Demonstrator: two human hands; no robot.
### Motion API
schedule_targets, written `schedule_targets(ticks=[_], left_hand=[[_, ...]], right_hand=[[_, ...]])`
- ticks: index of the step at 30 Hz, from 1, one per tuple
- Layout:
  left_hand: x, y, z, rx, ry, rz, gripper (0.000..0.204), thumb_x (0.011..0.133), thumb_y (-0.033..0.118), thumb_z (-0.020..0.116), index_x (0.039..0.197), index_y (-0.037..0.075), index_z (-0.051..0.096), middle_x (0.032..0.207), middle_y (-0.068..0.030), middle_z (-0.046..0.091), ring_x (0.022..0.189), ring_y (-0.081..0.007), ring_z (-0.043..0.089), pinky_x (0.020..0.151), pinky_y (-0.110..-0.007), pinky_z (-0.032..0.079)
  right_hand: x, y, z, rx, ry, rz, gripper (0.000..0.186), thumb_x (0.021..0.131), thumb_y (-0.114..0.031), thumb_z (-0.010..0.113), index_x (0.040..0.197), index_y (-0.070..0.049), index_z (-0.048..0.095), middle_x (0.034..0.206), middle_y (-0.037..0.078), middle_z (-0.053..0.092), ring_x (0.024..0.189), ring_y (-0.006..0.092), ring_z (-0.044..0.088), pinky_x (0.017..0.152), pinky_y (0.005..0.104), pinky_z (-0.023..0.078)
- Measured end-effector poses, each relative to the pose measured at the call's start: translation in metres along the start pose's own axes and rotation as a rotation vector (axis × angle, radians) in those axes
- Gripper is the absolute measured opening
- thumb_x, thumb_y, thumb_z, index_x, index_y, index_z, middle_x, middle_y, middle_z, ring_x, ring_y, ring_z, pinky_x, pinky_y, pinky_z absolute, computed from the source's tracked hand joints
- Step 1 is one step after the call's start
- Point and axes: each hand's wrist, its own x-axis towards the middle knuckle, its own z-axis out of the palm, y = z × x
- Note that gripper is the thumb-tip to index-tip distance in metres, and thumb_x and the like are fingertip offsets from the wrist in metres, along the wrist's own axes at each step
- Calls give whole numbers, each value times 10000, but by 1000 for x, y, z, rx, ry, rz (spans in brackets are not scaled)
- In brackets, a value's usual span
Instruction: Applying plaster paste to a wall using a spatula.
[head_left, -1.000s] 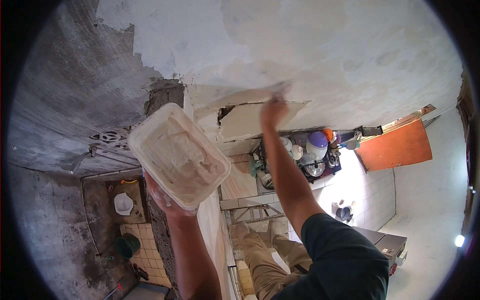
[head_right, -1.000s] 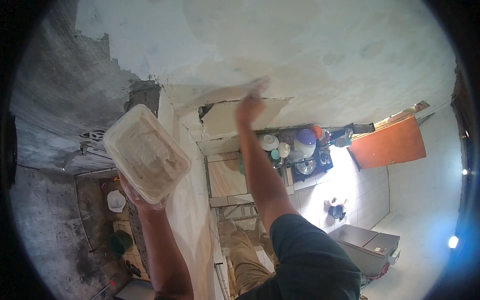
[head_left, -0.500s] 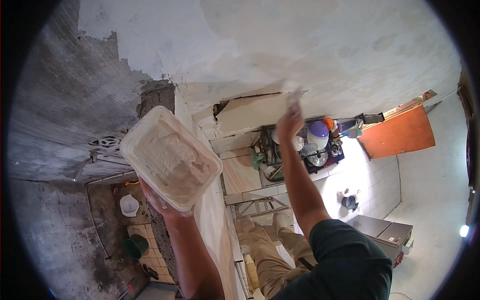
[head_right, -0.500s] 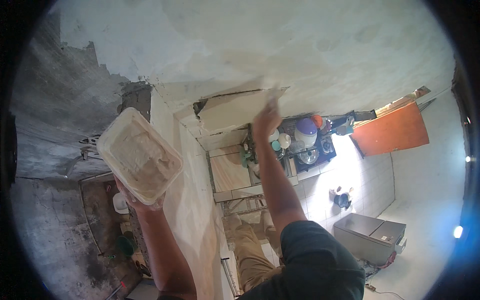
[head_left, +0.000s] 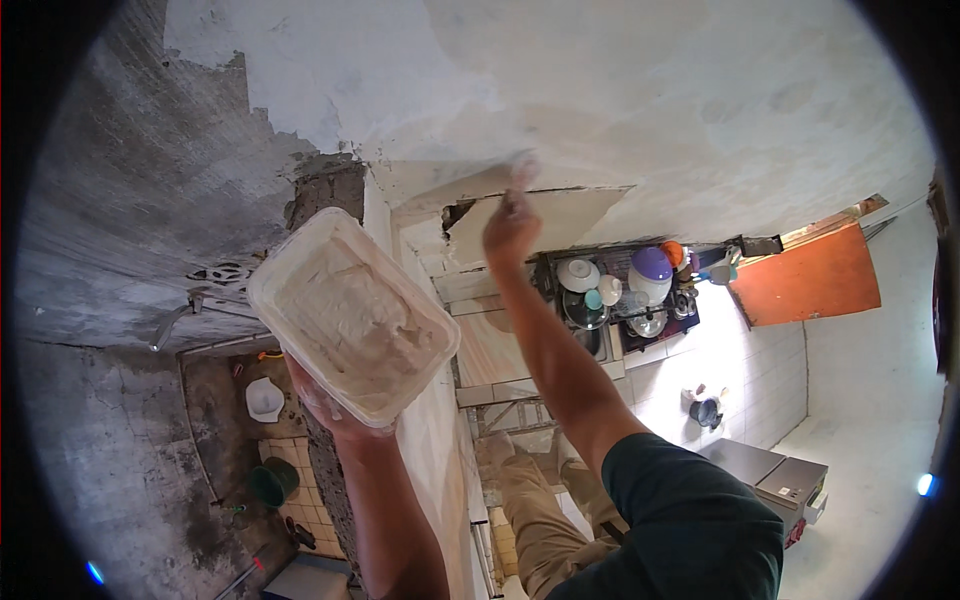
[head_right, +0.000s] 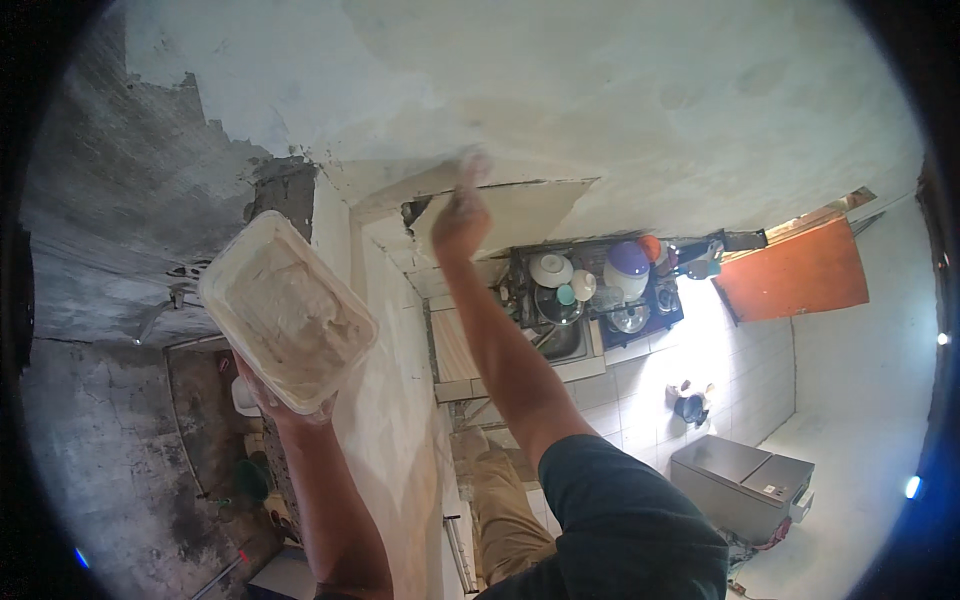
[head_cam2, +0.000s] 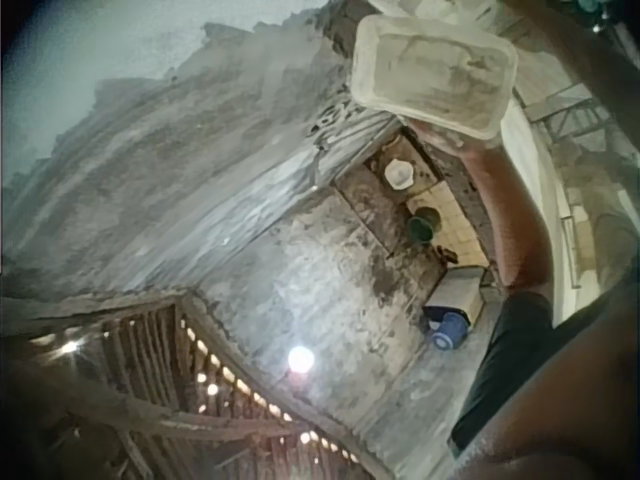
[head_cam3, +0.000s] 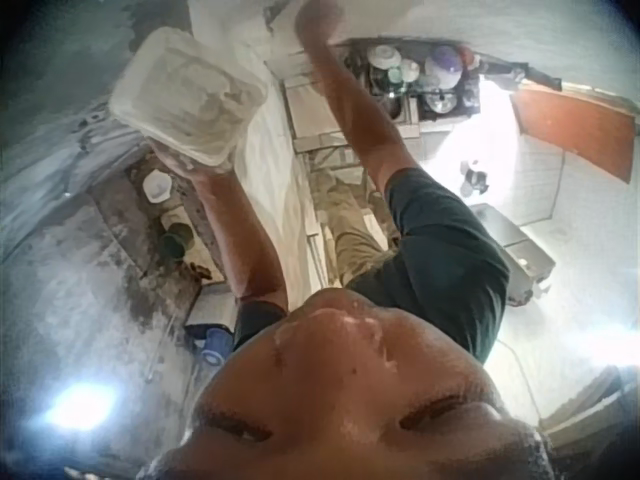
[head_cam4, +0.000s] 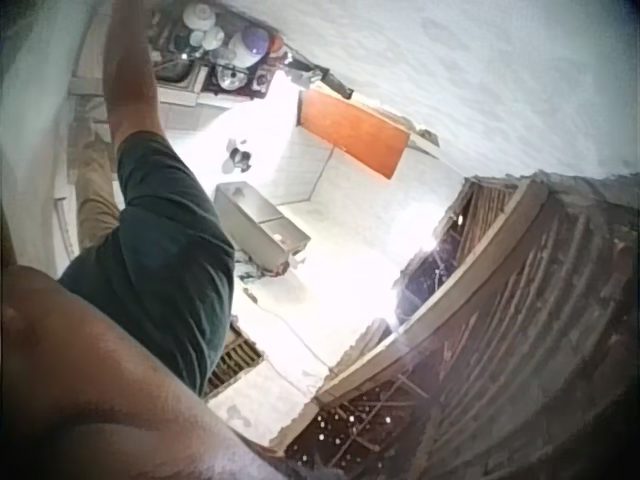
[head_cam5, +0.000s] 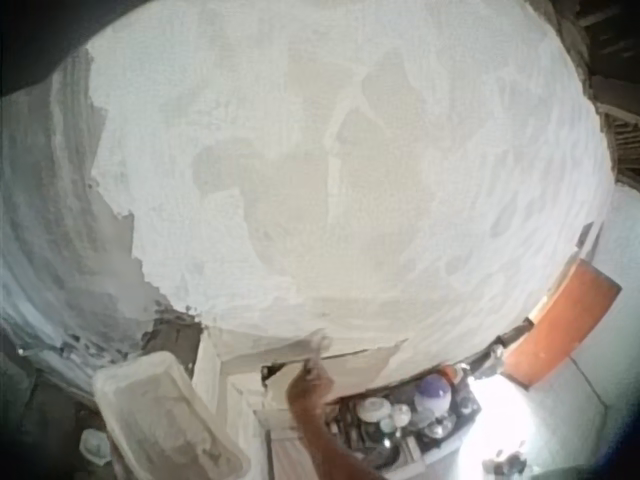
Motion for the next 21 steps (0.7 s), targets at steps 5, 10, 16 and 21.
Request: schedule_targets(ticks=[5,10,16,21], left_hand=[[-23,-15,6,288,-56,66,563,976,402,372,1401,40,305,1418,-138,384,1220,-279,474,1009,-402,401],[-31,-31,-4,137,-204,-98,572,965,416,396,1391,41,318,1411,-137,393,1198,-283,492,1000,-404,410],[-17,-14,0,-134,-158,-294,568,966,426,385,1385,46,330,1399,-127,408,1191,-275,497,986,-405,422],[-18,-17,-4,-350,-145,-444,565,966,434,376,1380,51,340,1389,-119,421,1185,-267,500,974,-406,433]], right_hand=[[-65,-50,30,-24,-205,-129,511,820,-12,543,1306,-168,530,956,173,666,733,341,659,625,402,514],[-91,-67,-10,4,-496,-332,620,789,54,452,1371,-159,439,1258,167,557,828,309,665,652,380,540],[-7,-63,-73,18,-150,-127,521,847,77,447,1343,-80,482,1087,166,656,751,274,668,615,371,533],[8,-70,-13,-138,132,-605,608,716,126,499,1299,-47,516,1241,184,567,1081,355,593,747,368,548]])
